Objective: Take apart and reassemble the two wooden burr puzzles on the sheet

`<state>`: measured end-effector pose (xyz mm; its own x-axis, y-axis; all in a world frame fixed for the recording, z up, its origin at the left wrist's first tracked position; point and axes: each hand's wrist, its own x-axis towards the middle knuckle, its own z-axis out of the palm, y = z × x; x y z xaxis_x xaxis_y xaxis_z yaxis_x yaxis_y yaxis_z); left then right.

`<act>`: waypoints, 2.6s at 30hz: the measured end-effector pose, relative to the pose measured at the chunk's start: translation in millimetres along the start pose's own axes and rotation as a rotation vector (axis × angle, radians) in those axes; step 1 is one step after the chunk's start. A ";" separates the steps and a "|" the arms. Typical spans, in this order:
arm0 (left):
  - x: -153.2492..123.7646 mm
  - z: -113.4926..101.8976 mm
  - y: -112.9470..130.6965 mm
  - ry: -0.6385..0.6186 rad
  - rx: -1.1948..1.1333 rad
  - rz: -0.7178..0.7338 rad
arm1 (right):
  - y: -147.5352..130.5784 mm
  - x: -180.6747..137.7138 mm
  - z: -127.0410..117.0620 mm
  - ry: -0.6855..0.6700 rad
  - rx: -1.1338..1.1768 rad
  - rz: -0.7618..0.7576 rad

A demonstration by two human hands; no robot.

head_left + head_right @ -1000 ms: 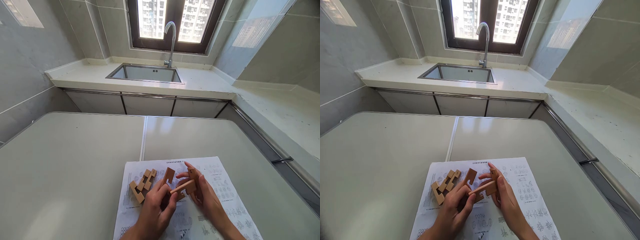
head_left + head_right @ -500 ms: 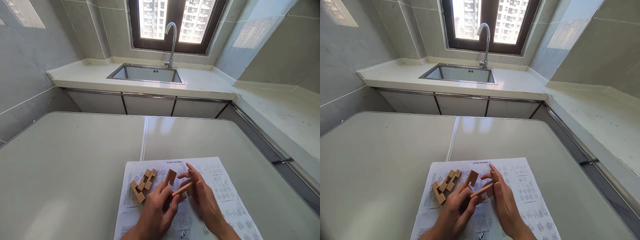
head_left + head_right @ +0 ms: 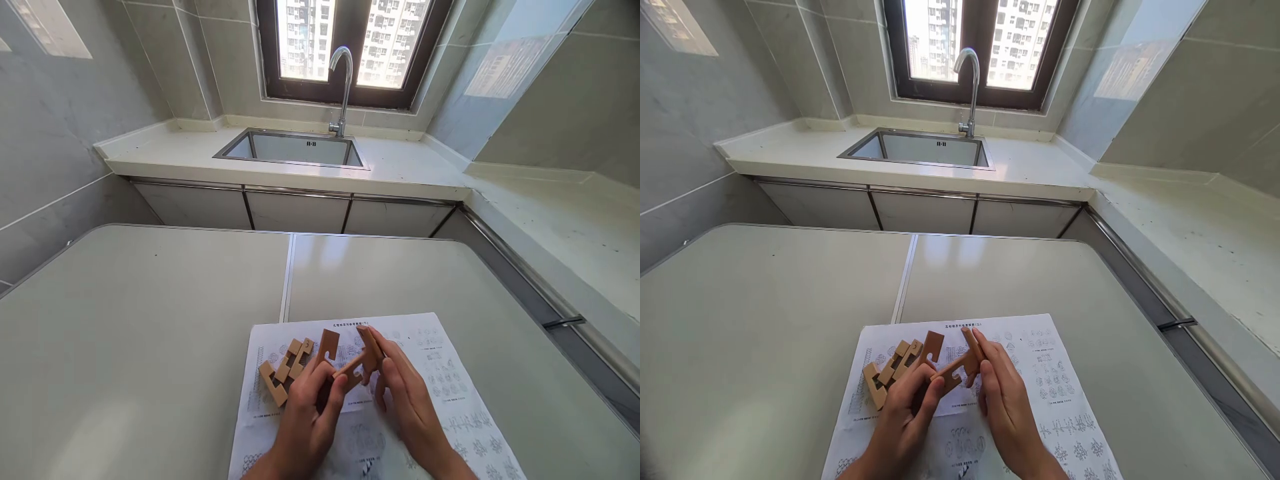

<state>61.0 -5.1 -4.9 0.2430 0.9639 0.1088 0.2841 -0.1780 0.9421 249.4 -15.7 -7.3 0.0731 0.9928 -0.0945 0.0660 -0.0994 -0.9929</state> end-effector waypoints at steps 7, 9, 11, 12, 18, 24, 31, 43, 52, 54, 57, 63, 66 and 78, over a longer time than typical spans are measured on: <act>1.1 -1.5 0.0 0.026 -0.033 -0.046 | 10.3 1.6 3.0 -0.009 -0.238 -0.217; 0.8 -1.5 -0.5 0.007 -0.018 -0.030 | 10.6 2.0 3.2 -0.026 -0.224 -0.224; 0.6 -1.1 -0.8 -0.003 -0.005 -0.009 | 9.6 2.3 3.2 -0.038 -0.223 -0.237; 0.6 -0.8 -0.8 -0.007 -0.002 -0.002 | 9.0 2.4 3.1 -0.041 -0.233 -0.244; 1.1 -0.2 0.3 -0.036 0.014 0.000 | 12.9 0.5 3.6 -0.085 -0.279 -0.297; 1.0 0.4 0.6 -0.042 0.004 -0.005 | 16.8 -2.0 5.6 -0.158 -0.206 -0.300; -0.2 1.2 -0.5 -0.059 -0.007 -0.024 | 14.1 -0.6 6.0 -0.151 -0.180 -0.272; 0.1 0.5 -0.1 -0.081 -0.033 -0.040 | 15.1 -2.1 5.9 -0.145 -0.206 -0.261; 1.3 1.0 2.1 -0.070 -0.033 -0.009 | 20.6 -3.0 6.2 -0.130 -0.294 -0.347; 1.1 0.8 2.4 -0.070 -0.031 -0.005 | 23.5 -2.5 5.9 -0.129 -0.327 -0.395; 1.0 1.1 1.3 -0.069 -0.032 -0.007 | 25.0 -1.9 6.5 -0.135 -0.364 -0.407; 0.5 1.0 1.1 -0.079 -0.054 -0.031 | 23.3 -1.1 4.9 -0.139 -0.360 -0.390; 0.0 -0.8 2.3 -0.080 -0.113 -0.074 | 21.8 -1.7 2.2 -0.129 -0.314 -0.299; 0.0 -13.3 3.0 -0.376 -0.577 -0.294 | 9.3 5.7 -1.4 -0.256 0.116 0.088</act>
<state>49.5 -3.0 2.1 0.5621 0.8047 -0.1911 -0.1205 0.3083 0.9436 251.8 -11.1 -17.0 -0.1811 0.9667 -0.1810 -0.0447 -0.1919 -0.9804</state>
